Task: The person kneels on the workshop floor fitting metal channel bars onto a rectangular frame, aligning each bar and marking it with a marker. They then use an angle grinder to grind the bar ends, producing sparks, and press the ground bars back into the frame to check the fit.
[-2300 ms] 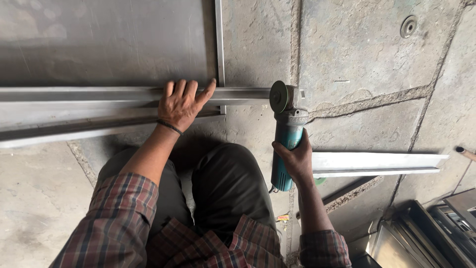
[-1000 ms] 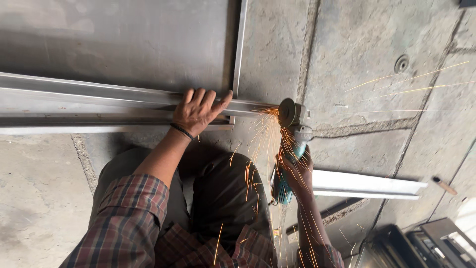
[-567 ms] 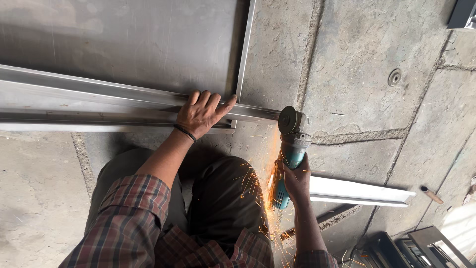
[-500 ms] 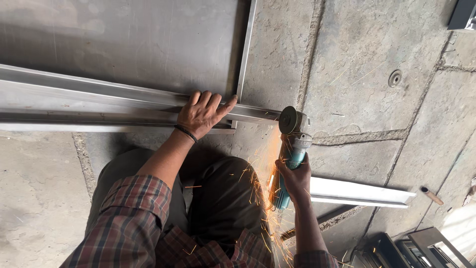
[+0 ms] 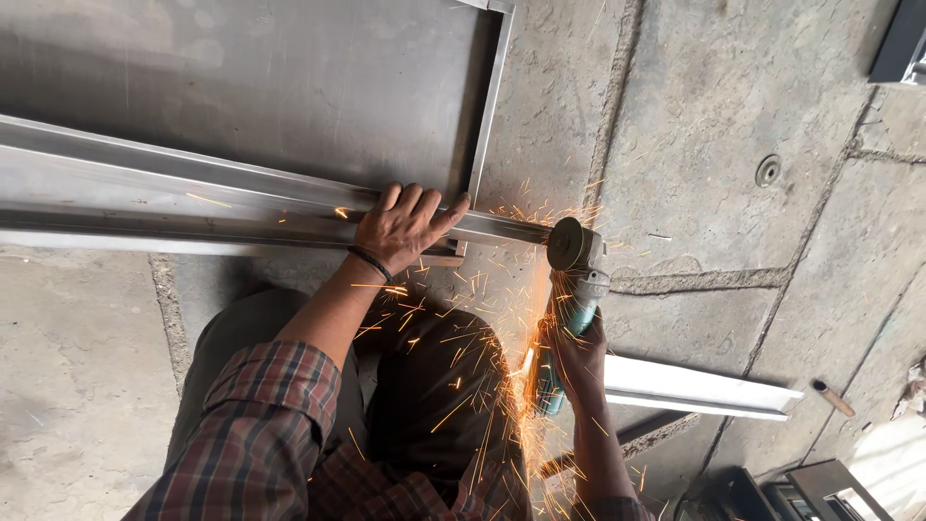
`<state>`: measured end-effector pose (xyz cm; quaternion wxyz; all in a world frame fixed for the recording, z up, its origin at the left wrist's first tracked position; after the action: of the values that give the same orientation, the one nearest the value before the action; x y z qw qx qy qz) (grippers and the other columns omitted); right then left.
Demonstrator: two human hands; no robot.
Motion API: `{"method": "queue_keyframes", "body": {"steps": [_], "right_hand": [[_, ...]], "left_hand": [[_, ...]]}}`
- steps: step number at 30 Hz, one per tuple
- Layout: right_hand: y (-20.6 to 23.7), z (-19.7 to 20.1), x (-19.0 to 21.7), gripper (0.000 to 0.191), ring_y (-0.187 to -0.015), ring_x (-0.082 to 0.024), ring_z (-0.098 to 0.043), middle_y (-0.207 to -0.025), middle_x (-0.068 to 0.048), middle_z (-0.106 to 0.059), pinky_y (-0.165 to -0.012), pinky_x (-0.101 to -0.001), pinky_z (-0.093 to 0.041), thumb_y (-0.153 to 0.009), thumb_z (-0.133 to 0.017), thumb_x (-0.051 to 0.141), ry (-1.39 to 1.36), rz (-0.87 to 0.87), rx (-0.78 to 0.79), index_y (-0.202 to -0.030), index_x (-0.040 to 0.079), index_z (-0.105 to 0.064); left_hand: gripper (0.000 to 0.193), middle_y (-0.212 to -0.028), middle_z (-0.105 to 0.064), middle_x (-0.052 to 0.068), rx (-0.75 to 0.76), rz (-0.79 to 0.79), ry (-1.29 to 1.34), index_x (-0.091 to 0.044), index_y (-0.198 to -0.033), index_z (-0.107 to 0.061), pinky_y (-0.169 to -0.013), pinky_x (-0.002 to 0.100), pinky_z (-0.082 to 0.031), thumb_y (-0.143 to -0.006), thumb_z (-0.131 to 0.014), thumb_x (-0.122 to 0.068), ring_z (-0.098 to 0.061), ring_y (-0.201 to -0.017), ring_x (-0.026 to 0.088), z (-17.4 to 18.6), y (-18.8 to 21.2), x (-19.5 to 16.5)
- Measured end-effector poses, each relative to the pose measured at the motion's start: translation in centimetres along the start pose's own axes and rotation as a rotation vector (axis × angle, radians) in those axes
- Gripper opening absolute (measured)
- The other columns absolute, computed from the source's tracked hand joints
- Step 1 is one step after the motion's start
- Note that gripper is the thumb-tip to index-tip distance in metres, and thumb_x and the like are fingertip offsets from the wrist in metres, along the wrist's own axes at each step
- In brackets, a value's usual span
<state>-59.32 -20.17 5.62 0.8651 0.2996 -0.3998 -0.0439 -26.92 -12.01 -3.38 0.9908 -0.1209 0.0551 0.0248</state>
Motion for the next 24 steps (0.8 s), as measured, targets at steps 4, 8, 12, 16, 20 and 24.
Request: {"method": "queue_keyframes", "body": {"steps": [4, 8, 12, 16, 20, 24], "right_hand": [[0.1, -0.2, 0.6, 0.054, -0.085, -0.011, -0.064, -0.103, -0.006, -0.069, -0.076, -0.0285, -0.056, -0.078, -0.08, 0.008, 0.073, -0.047, -0.032, -0.126, 0.003, -0.056], [0.3, -0.3, 1.0, 0.05, -0.077, -0.015, -0.063, -0.095, -0.011, -0.067, -0.067, -0.0322, -0.055, -0.08, -0.081, 0.01, -0.027, -0.086, 0.008, -0.123, 0.001, -0.057], [0.4, -0.3, 1.0, 0.053, -0.078, -0.014, -0.066, -0.095, -0.007, -0.068, -0.068, -0.0304, -0.057, -0.076, -0.08, 0.01, -0.071, -0.087, 0.018, -0.123, 0.004, -0.055], [0.4, -0.2, 0.9, 0.054, -0.082, -0.013, -0.065, -0.095, -0.006, -0.067, -0.071, -0.0303, -0.056, -0.076, -0.08, 0.01, -0.185, -0.083, 0.03, -0.124, 0.003, -0.055], [0.7, 0.0, 1.3, 0.05, -0.077, -0.016, -0.066, -0.092, -0.01, -0.068, -0.069, -0.0333, -0.056, -0.077, -0.081, 0.012, -0.012, -0.074, 0.033, -0.119, 0.0, -0.057], [0.8, -0.1, 2.1, 0.048, -0.08, -0.015, -0.066, -0.094, -0.01, -0.07, -0.073, -0.032, -0.056, -0.078, -0.082, 0.013, 0.065, -0.026, 0.029, -0.118, -0.002, -0.059]], "left_hand": [[0.065, -0.096, -0.052, -0.003, 0.016, -0.006, -0.024, -0.027, -0.161, -0.038, -0.083, 0.034, -0.043, -0.099, -0.058, -0.018, -0.053, -0.089, 0.015, -0.1, -0.1, 0.0], [0.069, -0.103, -0.056, 0.0, 0.005, 0.009, -0.019, -0.026, -0.163, -0.033, -0.082, 0.035, -0.044, -0.1, -0.057, -0.019, -0.054, -0.092, 0.017, 0.0, -0.2, 0.0], [0.071, -0.108, -0.057, 0.0, 0.006, 0.019, -0.007, -0.026, -0.163, -0.028, -0.087, 0.037, -0.045, -0.099, -0.058, -0.018, -0.055, -0.097, 0.017, -0.1, -0.2, 0.0], [0.072, -0.107, -0.057, -0.001, 0.026, 0.02, -0.015, -0.025, -0.163, -0.028, -0.087, 0.037, -0.045, -0.098, -0.059, -0.019, -0.055, -0.098, 0.017, -0.2, -0.1, -0.2], [0.072, -0.101, -0.055, -0.002, 0.1, -0.012, -0.023, -0.026, -0.165, -0.03, -0.085, 0.037, -0.045, -0.1, -0.06, -0.018, -0.054, -0.093, 0.016, -0.2, 0.0, -0.2], [0.068, -0.112, -0.059, 0.0, -0.018, 0.014, -0.018, -0.025, -0.161, -0.033, -0.086, 0.036, -0.044, -0.099, -0.059, -0.02, -0.055, -0.095, 0.017, 0.4, -0.3, 0.0]]}}
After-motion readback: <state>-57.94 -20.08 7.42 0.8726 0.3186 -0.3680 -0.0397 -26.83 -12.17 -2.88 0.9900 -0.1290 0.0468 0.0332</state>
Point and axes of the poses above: each hand's wrist, its own y-axis away from the middle knuckle, its own z-axis out of the back of the hand, x = y × z, the point moved 3 cm from there along -y, towards the middle knuckle
